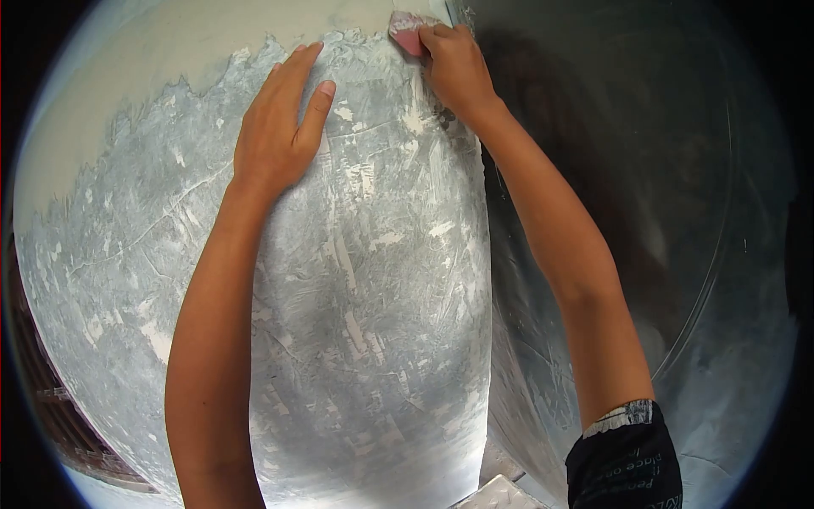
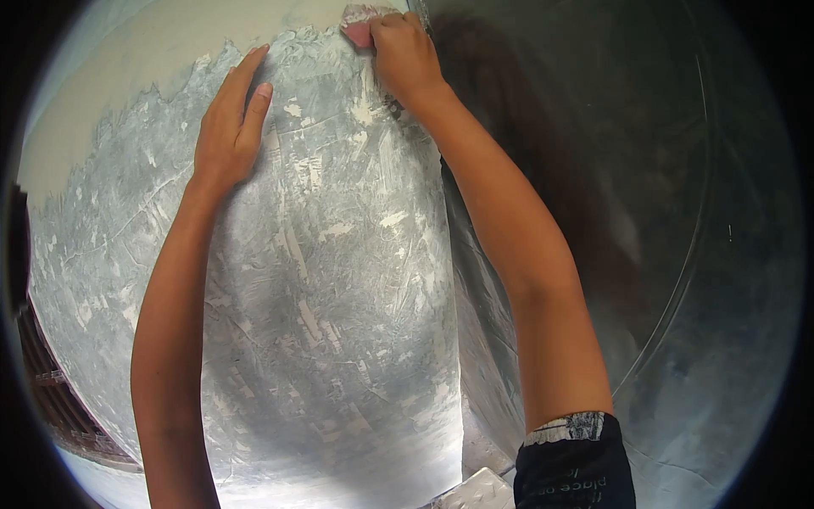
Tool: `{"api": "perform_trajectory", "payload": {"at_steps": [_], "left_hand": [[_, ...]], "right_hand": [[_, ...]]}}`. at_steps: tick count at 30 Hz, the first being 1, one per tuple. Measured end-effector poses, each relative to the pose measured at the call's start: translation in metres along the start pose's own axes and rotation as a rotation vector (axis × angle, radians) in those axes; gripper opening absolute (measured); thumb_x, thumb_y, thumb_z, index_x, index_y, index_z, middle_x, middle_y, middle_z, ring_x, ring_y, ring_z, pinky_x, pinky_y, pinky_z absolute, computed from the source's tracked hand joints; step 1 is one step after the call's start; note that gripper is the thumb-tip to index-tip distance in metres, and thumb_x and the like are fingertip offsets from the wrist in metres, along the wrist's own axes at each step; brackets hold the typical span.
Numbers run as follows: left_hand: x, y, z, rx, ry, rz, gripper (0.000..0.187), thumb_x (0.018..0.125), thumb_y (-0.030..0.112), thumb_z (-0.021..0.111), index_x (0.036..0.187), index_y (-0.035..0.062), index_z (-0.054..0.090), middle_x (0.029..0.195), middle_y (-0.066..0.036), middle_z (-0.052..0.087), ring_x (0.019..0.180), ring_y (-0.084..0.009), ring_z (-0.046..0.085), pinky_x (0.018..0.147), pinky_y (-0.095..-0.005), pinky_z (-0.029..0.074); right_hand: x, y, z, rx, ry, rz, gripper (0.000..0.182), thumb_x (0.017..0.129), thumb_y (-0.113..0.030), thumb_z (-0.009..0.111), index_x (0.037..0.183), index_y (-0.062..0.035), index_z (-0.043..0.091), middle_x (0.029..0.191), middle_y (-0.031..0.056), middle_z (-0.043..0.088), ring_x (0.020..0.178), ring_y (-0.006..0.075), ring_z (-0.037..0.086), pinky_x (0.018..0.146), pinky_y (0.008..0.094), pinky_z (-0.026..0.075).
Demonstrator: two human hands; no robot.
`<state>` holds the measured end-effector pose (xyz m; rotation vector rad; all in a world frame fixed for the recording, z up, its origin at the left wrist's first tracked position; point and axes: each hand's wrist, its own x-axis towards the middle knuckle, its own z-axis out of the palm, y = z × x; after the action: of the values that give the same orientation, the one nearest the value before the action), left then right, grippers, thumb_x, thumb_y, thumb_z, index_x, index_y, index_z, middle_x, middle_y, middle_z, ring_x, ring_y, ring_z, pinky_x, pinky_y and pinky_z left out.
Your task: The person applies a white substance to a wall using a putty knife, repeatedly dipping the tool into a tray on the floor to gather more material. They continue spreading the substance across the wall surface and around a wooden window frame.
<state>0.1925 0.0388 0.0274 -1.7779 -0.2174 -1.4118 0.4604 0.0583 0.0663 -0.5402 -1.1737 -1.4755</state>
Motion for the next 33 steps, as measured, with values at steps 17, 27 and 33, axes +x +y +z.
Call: {"api": "perform_trajectory", "payload": {"at_steps": [17,27,33], "left_hand": [[-0.003,0.002,-0.002,-0.013,0.001,-0.047,0.050,0.104,0.039,0.041,0.145,0.0101,0.050,0.145,-0.017,0.054,0.140,-0.0412,0.042,0.118,-0.0454,0.030],[-0.001,0.002,0.000,0.023,0.022,-0.070,0.052,0.103,0.041,0.043,0.143,0.0081,0.052,0.142,-0.018,0.056,0.136,-0.0396,0.047,0.116,-0.0445,0.033],[-0.003,0.001,0.000,-0.008,0.017,-0.048,0.051,0.104,0.039,0.040,0.143,0.0081,0.051,0.142,-0.016,0.056,0.137,-0.0379,0.047,0.117,-0.0446,0.032]], "right_hand": [[-0.017,-0.071,-0.036,0.125,-0.141,0.067,0.014,0.075,0.002,0.063,0.087,-0.0011,0.069,0.084,0.0202,0.067,0.083,0.0403,0.065,0.078,0.0474,0.054],[0.080,-0.008,-0.004,0.014,-0.302,0.417,0.027,0.094,-0.019,0.059,0.099,0.0037,0.072,0.096,0.0240,0.070,0.095,0.0405,0.067,0.082,0.0484,0.051],[0.005,-0.068,-0.060,0.052,-0.331,0.243,0.014,0.079,-0.005,0.064,0.089,-0.0049,0.074,0.089,0.0213,0.070,0.081,0.0407,0.069,0.074,0.0486,0.055]]}}
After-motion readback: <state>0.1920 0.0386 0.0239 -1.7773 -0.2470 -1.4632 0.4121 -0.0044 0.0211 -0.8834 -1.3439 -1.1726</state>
